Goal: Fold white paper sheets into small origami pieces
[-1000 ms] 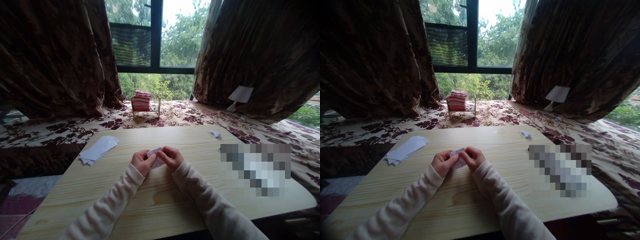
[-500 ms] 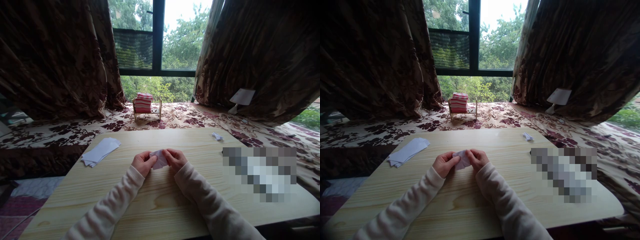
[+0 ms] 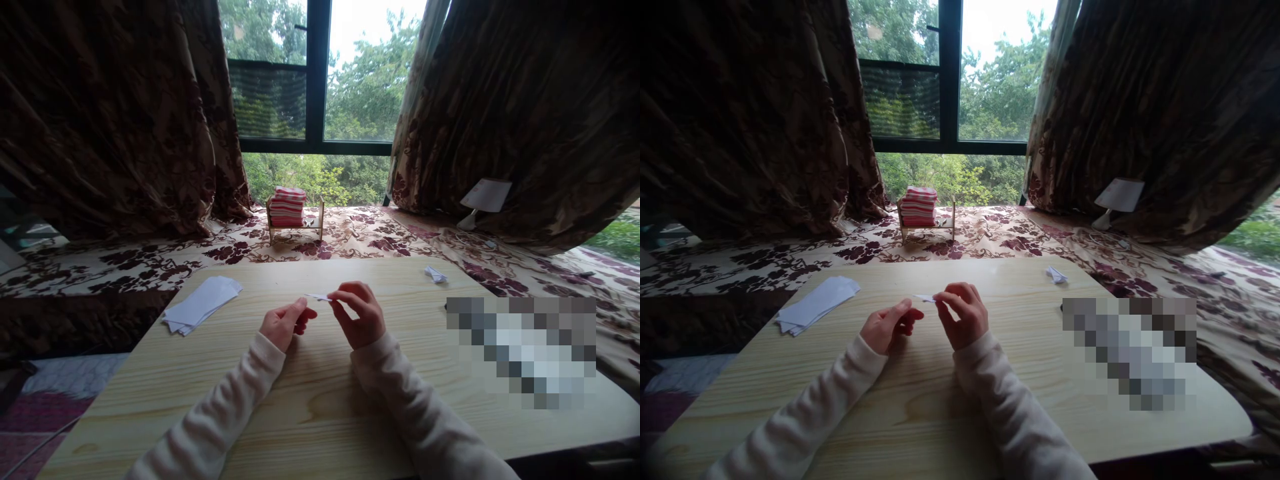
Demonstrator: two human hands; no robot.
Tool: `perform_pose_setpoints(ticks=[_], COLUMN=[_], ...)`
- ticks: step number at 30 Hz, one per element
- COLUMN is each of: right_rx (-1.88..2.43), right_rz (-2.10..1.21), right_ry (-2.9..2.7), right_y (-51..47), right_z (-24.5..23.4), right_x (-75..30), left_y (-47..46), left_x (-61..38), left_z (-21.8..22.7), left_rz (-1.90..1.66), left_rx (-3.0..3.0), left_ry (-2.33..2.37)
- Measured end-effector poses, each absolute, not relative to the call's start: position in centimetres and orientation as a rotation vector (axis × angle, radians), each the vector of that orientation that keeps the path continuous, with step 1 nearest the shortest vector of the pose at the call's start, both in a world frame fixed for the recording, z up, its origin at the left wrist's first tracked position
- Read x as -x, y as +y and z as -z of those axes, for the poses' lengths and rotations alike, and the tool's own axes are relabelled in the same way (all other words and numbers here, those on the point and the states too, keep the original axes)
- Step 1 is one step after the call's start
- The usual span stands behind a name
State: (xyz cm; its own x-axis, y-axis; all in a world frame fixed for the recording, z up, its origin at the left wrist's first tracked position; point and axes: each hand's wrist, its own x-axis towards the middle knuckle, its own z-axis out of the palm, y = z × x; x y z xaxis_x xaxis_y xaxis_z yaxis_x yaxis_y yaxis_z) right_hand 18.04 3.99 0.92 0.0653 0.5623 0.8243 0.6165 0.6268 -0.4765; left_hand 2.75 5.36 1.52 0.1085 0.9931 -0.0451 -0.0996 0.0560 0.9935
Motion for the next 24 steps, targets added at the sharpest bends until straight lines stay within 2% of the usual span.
perform_pose_setpoints(ticks=[3,11,24], right_rx=[0.961,0.969,1.002], right_rz=[0.212,0.394,0.355], right_ry=[-1.726,-1.902,-1.986], right_y=[3.5,3.2,3.1], right_z=[-1.1,-1.2,-1.1], right_x=[-17.8,-17.2,-16.7], left_y=[5.2,5.4,5.6], left_x=[-3.2,-3.3,-3.0], left_z=[-1.5,-1.0,-0.8], left_rz=[-1.038,-1.116,-1.153], left_rx=[-0.961,-0.816,-0.795], left_ry=[0.962,0.942,0.937])
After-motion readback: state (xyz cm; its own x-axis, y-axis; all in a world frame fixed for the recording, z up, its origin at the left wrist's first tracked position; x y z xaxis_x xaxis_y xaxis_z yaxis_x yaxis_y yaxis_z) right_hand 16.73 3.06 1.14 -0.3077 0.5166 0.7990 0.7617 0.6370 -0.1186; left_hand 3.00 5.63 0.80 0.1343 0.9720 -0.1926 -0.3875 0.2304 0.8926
